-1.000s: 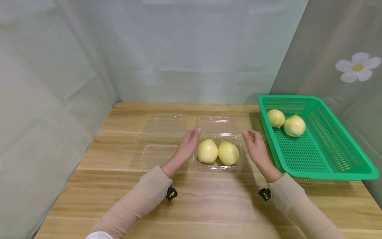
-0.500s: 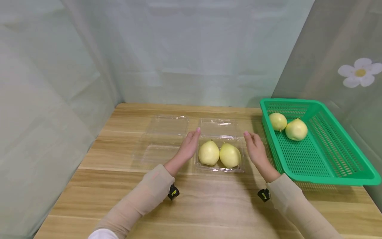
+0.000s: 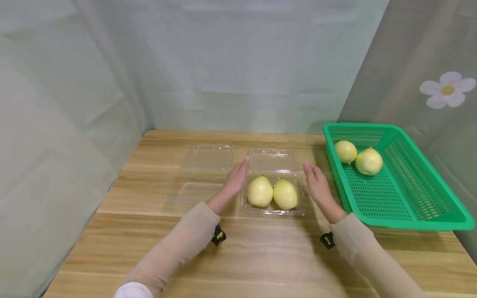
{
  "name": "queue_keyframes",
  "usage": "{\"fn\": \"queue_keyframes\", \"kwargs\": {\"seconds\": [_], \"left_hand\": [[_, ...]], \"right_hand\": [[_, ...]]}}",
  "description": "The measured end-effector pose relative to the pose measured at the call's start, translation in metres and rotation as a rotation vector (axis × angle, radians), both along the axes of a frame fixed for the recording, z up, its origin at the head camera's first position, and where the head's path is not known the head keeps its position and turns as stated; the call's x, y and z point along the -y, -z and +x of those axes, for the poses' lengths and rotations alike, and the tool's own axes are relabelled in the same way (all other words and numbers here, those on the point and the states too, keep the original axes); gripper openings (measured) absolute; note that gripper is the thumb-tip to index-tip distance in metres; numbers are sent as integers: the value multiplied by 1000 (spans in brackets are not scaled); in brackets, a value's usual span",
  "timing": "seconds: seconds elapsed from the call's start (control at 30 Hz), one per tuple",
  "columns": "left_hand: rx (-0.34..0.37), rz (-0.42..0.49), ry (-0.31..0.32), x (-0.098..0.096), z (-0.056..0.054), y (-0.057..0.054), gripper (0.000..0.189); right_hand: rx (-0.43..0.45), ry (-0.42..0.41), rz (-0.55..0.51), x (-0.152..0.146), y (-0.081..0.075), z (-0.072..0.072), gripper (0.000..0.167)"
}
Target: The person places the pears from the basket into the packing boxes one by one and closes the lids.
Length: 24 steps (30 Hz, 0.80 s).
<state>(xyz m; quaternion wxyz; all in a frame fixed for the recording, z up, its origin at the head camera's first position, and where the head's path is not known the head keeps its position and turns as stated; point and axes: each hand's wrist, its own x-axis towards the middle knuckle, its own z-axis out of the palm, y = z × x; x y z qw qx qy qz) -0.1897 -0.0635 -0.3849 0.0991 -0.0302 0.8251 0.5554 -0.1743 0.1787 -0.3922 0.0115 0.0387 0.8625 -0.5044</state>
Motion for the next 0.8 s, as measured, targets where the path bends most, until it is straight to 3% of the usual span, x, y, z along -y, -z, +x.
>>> {"fn": "queue_keyframes", "kwargs": {"seconds": [0.37, 0.8], "left_hand": [[10, 4, -4, 1, -13, 8, 79], [58, -22, -13, -4, -20, 13, 84]], "right_hand": [[33, -70, -50, -1, 9, -11, 76], [19, -64, -162, 0, 16, -17, 71]]}}
